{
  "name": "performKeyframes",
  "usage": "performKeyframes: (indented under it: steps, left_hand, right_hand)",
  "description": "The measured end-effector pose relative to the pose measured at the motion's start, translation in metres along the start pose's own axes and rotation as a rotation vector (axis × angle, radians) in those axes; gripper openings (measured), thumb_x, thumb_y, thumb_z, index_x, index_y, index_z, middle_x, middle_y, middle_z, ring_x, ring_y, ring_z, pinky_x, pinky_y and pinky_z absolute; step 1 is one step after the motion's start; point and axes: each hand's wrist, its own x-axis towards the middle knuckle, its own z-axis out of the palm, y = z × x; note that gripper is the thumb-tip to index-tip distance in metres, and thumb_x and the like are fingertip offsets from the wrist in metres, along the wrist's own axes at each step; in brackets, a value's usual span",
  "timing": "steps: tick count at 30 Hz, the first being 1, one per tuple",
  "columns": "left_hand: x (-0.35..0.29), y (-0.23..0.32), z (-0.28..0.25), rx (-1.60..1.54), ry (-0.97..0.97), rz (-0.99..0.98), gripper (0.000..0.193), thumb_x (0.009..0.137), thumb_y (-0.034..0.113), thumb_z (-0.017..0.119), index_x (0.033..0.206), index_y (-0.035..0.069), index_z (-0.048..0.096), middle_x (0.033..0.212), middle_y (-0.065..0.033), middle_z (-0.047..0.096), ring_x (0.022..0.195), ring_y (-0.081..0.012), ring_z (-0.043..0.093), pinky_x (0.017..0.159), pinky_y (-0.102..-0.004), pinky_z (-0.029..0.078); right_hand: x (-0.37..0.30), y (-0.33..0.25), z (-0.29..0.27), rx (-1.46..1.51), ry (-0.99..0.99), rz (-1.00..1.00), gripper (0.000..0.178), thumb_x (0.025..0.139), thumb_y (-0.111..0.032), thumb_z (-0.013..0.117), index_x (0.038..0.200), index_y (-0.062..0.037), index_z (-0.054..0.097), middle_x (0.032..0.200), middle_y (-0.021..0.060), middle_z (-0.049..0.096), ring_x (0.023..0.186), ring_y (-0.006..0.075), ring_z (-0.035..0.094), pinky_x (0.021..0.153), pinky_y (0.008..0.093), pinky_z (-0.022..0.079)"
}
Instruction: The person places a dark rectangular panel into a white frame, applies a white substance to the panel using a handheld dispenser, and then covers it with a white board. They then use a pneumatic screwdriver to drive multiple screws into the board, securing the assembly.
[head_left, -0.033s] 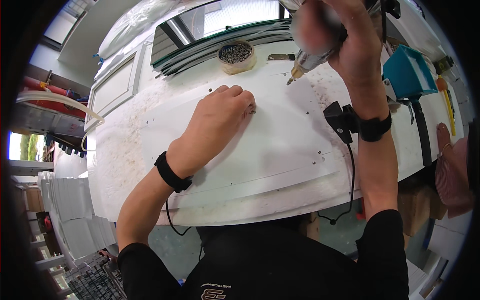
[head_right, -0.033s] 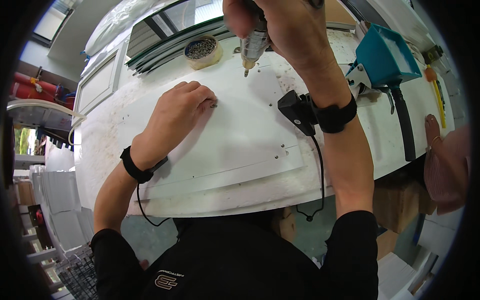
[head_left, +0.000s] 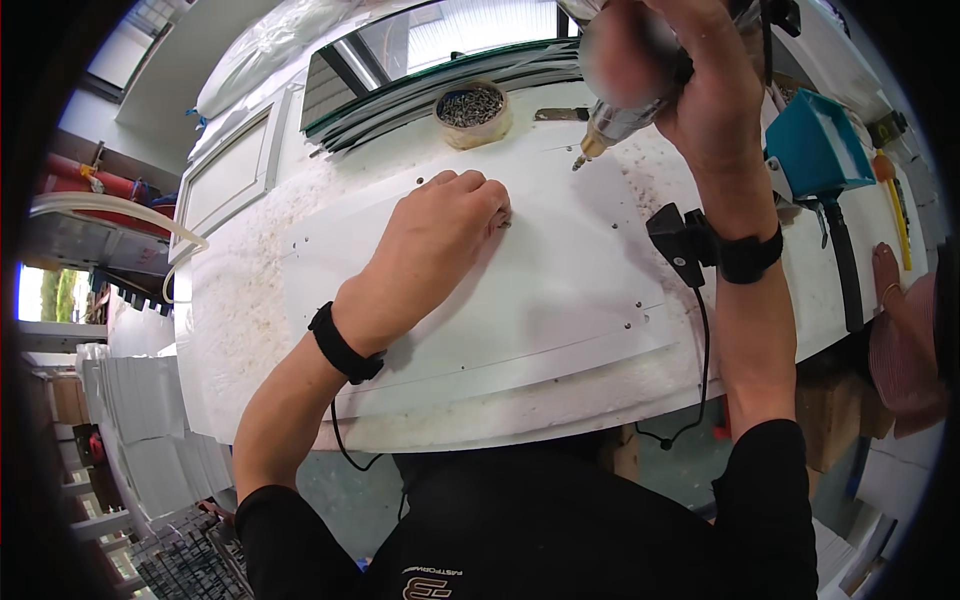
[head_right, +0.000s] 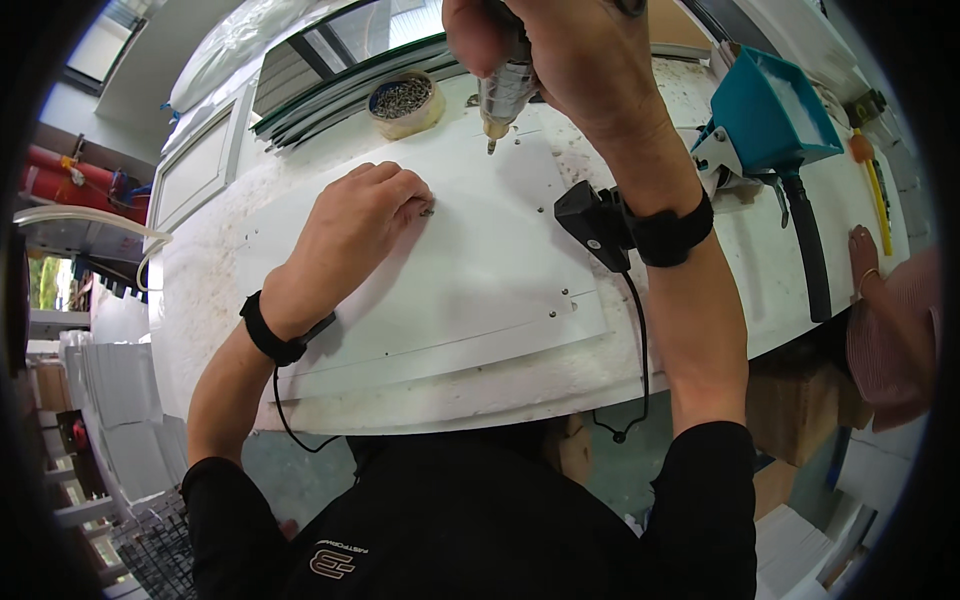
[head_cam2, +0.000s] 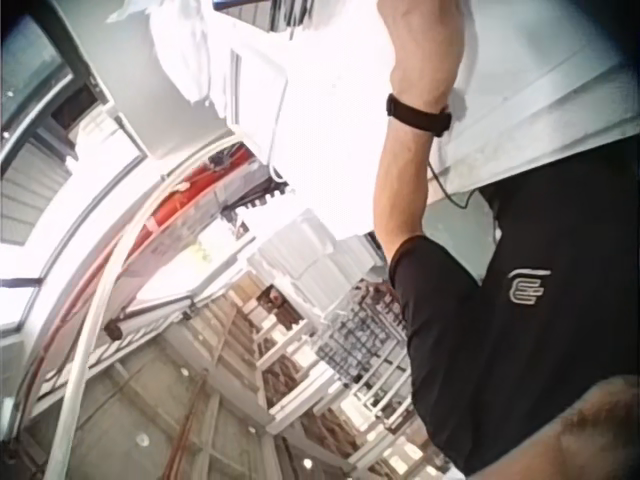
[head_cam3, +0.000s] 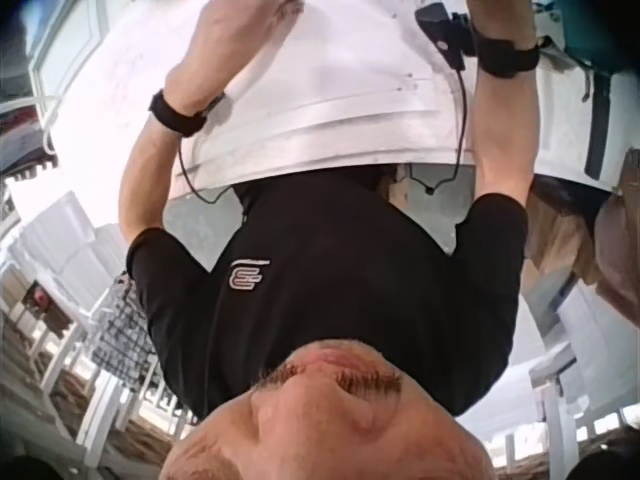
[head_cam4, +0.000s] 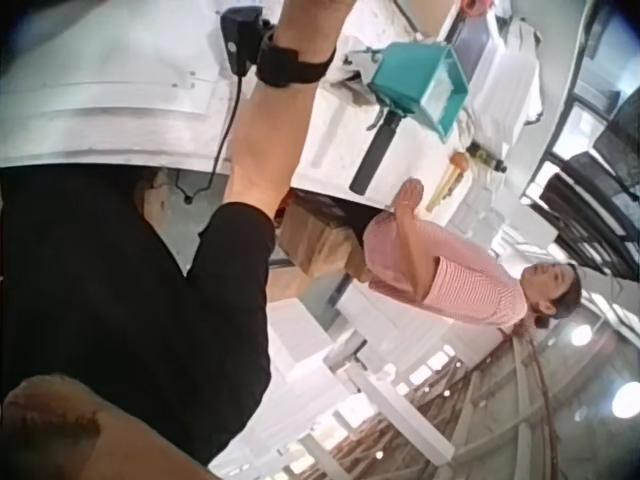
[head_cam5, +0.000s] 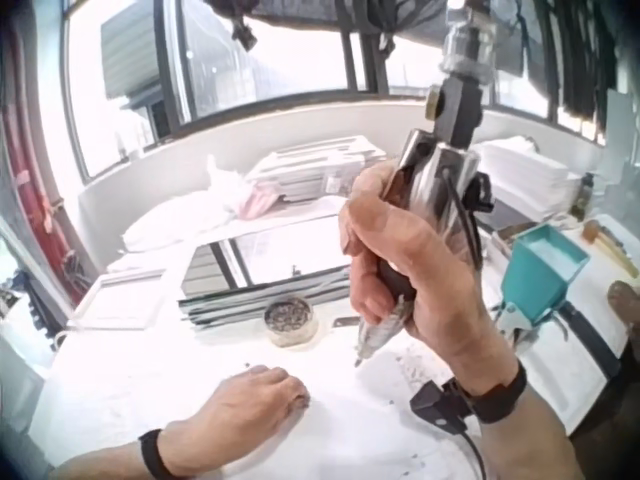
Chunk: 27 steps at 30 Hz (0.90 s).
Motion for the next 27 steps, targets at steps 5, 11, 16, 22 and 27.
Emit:
performKeyframes:
  steps: [5,11,16,22,27]
  left_hand:
    - [0.005,0.001,0.007,0.164,0.014,0.026,0.009,0.09,0.007,0.069,0.094,0.002,0.062,0.087,-0.0114,0.065,0.085,-0.0325,0.063,0.078,-0.0409,0.052]
    - [-0.005,-0.006,0.0,-0.217,0.013,-0.171,0.013,0.091,0.007,0.069,0.097,0.003,0.059,0.09,-0.0095,0.066,0.079,-0.0197,0.064,0.074,-0.0294,0.053]
    - [-0.033,-0.007,-0.009,-0.878,-0.026,-0.445,0.014,0.098,0.012,0.068,0.101,0.003,0.058,0.094,-0.0043,0.067,0.082,-0.0091,0.062,0.071,-0.0257,0.052]
    - [-0.051,-0.024,-0.003,-1.423,0.054,-0.452,0.013,0.1,0.009,0.068,0.107,0.006,0.058,0.101,-0.0063,0.069,0.094,-0.0114,0.068,0.085,-0.0269,0.059]
    - [-0.059,-0.035,0.0,-1.612,0.066,-0.451,0.018,0.1,0.005,0.067,0.114,0.007,0.056,0.104,-0.006,0.068,0.096,-0.0125,0.068,0.086,-0.0285,0.06]
  right_hand:
    - [-0.001,-0.026,0.019,0.011,0.115,0.176,0.036,0.101,-0.035,0.065,0.086,-0.0042,0.055,0.071,0.0023,0.054,0.044,0.0076,0.049,0.042,0.0241,0.043]
    - [-0.001,-0.026,0.022,0.156,0.152,0.184,0.038,0.102,-0.039,0.061,0.089,-0.0046,0.05,0.079,0.0047,0.054,0.042,0.009,0.047,0.04,0.0255,0.043]
    - [-0.004,-0.02,0.031,0.359,0.099,0.14,0.032,0.108,-0.037,0.05,0.098,-0.0068,0.046,0.083,0.0062,0.053,0.04,0.0103,0.044,0.038,0.0265,0.042]
    - [-0.011,0.002,0.048,0.313,0.113,-0.025,0.026,0.111,-0.033,0.043,0.103,-0.0092,0.048,0.091,0.0035,0.059,0.039,0.011,0.043,0.035,0.0277,0.041]
    - [-0.006,0.01,0.05,0.329,0.024,-0.033,0.026,0.109,-0.032,0.045,0.11,-0.0075,0.052,0.096,0.0043,0.056,0.045,0.0081,0.04,0.041,0.0254,0.039]
